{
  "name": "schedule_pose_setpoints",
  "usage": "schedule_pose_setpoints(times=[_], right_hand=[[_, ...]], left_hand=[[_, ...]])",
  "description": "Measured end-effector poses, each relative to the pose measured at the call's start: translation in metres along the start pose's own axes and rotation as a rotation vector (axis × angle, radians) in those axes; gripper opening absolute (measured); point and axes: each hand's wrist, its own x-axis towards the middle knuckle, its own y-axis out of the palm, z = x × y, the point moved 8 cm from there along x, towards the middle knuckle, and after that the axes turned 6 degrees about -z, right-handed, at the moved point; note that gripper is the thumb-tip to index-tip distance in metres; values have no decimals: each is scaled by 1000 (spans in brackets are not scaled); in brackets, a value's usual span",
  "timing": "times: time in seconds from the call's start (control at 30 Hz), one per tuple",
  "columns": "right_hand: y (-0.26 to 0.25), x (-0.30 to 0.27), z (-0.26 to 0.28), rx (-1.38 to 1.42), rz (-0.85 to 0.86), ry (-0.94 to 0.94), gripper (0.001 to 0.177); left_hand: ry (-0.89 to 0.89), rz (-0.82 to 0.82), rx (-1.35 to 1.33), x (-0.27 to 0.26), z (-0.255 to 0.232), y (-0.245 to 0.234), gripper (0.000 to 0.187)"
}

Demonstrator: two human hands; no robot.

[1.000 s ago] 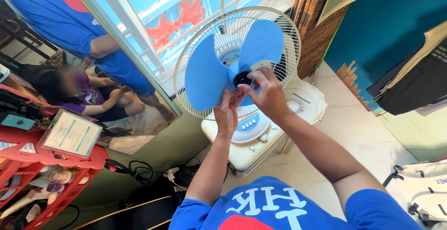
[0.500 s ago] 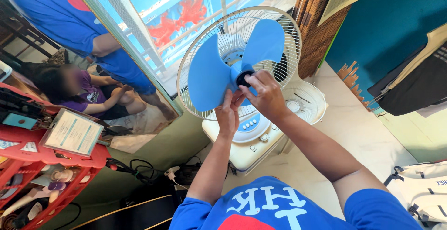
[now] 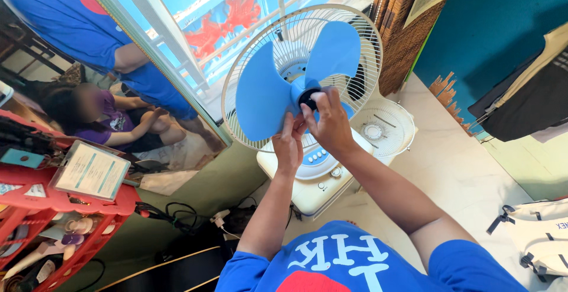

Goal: The person assembles a table fan by attaching the blue fan blades to the motor hub, securing them with a nut, and then fitting the front wire cage over the blades. The person uses their hands to manipulate the components throughout the process.

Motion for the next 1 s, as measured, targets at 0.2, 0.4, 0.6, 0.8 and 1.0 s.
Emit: schedule_pose_setpoints(times=[0.2,0.4,0.6,0.8,1.0], right_hand=[[2,0,1,-83,7,-130,23],[2,4,4,-128,55,-186,22],[3,5,4,-133,97,-199,19],[2,4,10,-177,114,-306,22],[-1,3,10,-221,162,-379,26]], left_hand=[[2,-5,17,1,-2,3,28],[8,17,8,3,1,-1,27],[8,25,21,5,1,-3,26],[-12,-2,25,6,6,-12,25],[-44,-8,10,7,14,-20,24]])
